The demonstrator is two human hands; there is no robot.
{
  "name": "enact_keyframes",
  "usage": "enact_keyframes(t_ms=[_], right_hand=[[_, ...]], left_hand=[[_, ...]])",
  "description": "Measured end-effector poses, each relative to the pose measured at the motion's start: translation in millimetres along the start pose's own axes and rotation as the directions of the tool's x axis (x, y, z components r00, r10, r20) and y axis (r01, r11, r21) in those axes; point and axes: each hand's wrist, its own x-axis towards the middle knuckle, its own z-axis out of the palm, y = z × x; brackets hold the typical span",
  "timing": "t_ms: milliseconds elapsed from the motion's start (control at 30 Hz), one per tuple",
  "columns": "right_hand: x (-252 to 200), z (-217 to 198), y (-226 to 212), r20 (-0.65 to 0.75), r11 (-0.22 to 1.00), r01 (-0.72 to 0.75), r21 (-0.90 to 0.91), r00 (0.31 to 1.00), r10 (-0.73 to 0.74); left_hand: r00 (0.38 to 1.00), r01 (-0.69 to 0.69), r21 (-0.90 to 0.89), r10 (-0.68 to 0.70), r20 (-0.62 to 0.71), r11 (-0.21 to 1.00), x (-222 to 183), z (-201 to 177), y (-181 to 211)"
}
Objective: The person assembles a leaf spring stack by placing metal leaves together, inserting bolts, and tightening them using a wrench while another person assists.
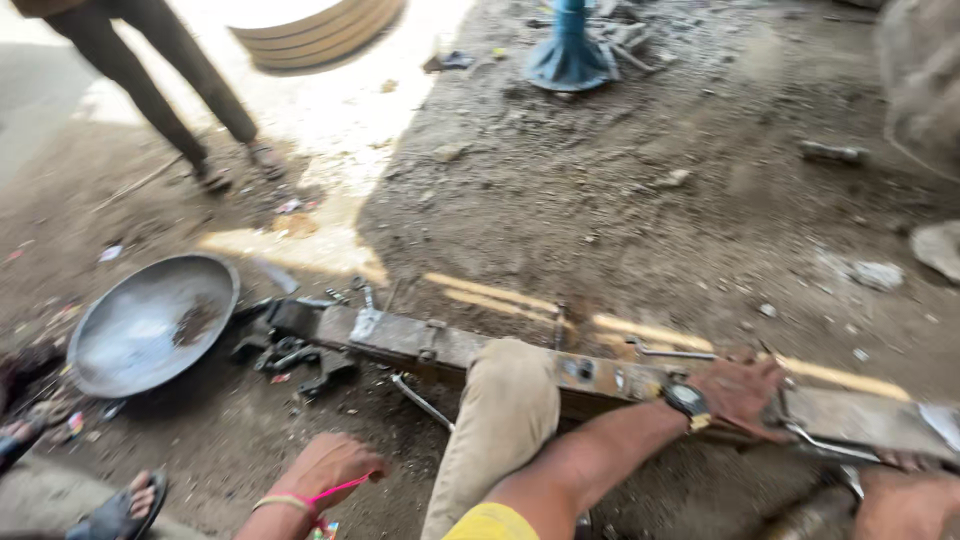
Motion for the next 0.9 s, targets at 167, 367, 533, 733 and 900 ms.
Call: enact_keyframes(t_ms=[167, 367, 533, 733, 900], right_hand=[[-37, 52, -12, 0.609, 0.554, 0.698, -0.454, 0.697, -0.379], [-74, 32, -46, 0.53, 0.337, 0.911, -0.239, 0.413, -0.741], [0, -5, -66, -0.127, 0.841, 0.194, 0.505, 0.98, -0.15], [51, -24, -66, -0.107, 0.607, -0.243, 0.757, 0.87, 0.481], [-17, 3, -53, -0.266, 0.907, 0.252, 0.338, 0.95, -0.165]], left_hand=[[0.998, 0.024, -0.109, -0.018, 0.058, 0.994, 6, 4, -1], [0.999, -0.044, -0.226, 0.038, -0.03, 0.973, -7, -2, -8], [0.996, 0.08, -0.176, -0.072, 0.049, 0.981, -22, -40, 3], [0.997, 0.055, -0.122, -0.047, 0.066, 0.991, -28, -84, 10], [0.986, 0.123, -0.207, -0.096, 0.138, 0.971, -22, -72, 7]])
